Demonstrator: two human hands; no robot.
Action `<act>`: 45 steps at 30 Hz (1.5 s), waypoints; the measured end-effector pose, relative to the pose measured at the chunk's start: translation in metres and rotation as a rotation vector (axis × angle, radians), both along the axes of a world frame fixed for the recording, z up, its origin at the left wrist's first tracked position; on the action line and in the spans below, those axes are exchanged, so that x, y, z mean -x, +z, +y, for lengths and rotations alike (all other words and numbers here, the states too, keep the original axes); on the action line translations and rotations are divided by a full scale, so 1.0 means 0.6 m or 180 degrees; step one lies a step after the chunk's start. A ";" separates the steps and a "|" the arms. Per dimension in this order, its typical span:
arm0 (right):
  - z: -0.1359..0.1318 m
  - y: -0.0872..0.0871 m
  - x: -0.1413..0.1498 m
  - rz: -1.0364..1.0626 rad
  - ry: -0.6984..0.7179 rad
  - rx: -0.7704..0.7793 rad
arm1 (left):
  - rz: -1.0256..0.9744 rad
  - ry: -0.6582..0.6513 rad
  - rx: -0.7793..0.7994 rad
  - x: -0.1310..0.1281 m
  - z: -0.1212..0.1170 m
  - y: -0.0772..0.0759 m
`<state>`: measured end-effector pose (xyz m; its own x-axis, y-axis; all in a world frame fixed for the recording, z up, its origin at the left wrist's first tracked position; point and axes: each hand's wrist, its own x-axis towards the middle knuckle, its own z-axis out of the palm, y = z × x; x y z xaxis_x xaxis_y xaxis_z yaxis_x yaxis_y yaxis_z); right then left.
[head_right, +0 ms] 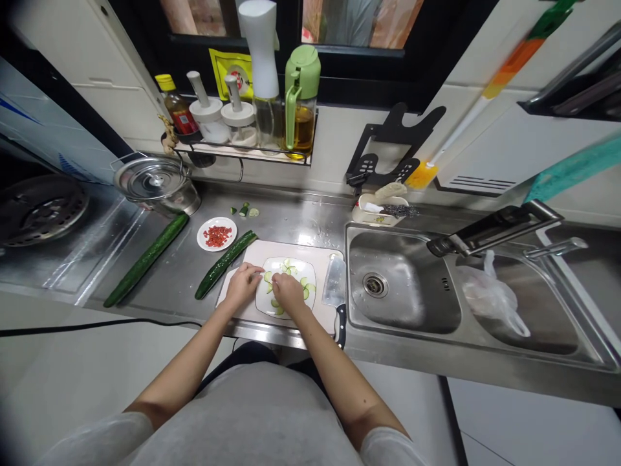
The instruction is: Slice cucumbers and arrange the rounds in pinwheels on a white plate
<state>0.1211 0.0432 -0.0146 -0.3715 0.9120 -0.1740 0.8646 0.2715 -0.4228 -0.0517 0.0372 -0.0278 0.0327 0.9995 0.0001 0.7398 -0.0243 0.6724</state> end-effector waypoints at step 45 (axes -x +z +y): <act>0.000 0.023 -0.055 0.1052 -0.0514 -0.0881 | -0.0613 0.0657 -0.0289 0.020 0.000 -0.005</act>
